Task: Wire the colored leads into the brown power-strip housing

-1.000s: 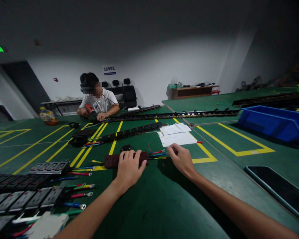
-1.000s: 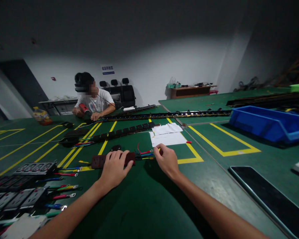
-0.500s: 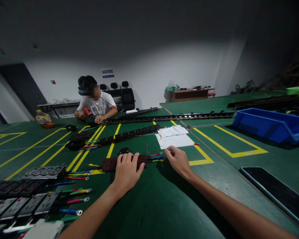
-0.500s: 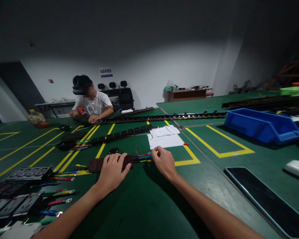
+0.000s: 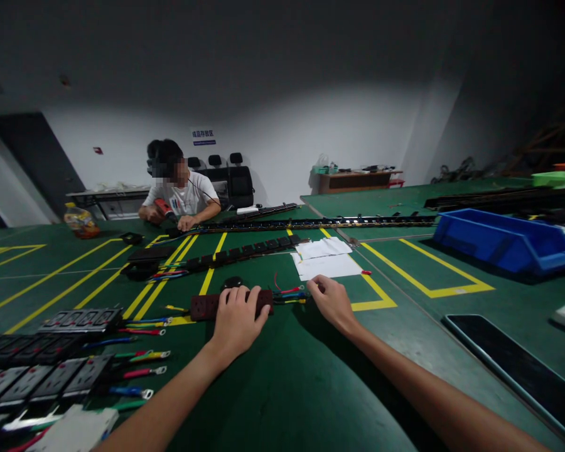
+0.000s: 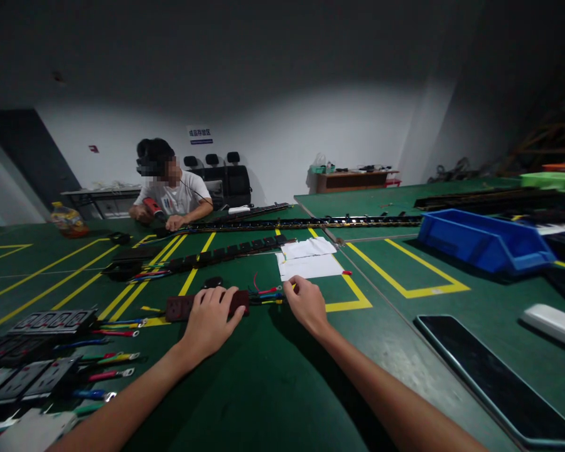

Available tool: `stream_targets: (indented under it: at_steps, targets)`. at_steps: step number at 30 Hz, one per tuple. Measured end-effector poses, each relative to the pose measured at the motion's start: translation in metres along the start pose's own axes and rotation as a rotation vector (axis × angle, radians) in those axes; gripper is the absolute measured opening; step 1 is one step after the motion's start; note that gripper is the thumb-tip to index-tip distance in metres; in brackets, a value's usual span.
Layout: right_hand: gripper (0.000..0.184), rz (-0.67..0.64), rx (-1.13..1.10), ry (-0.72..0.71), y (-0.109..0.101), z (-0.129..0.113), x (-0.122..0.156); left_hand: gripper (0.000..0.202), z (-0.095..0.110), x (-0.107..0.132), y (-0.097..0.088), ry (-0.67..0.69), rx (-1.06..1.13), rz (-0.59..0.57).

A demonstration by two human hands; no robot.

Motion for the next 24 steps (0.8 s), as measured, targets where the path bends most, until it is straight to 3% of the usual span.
stream_targets:
  at_steps: [24]
  targets:
    - [0.034, -0.003, 0.024, -0.028, -0.0002, 0.0016, -0.0006, 0.048, -0.0003, 0.0, 0.0018, 0.01, -0.001, 0.022]
Point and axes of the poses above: each hand's wrist, its own x-axis away from the middle knuckle, its own y-axis out of the palm, z = x × y, the point moved 4 cm from there along -x, towards the middle knuckle, and after that the axes turned 1 degree about -y, right-handed, at the moved point
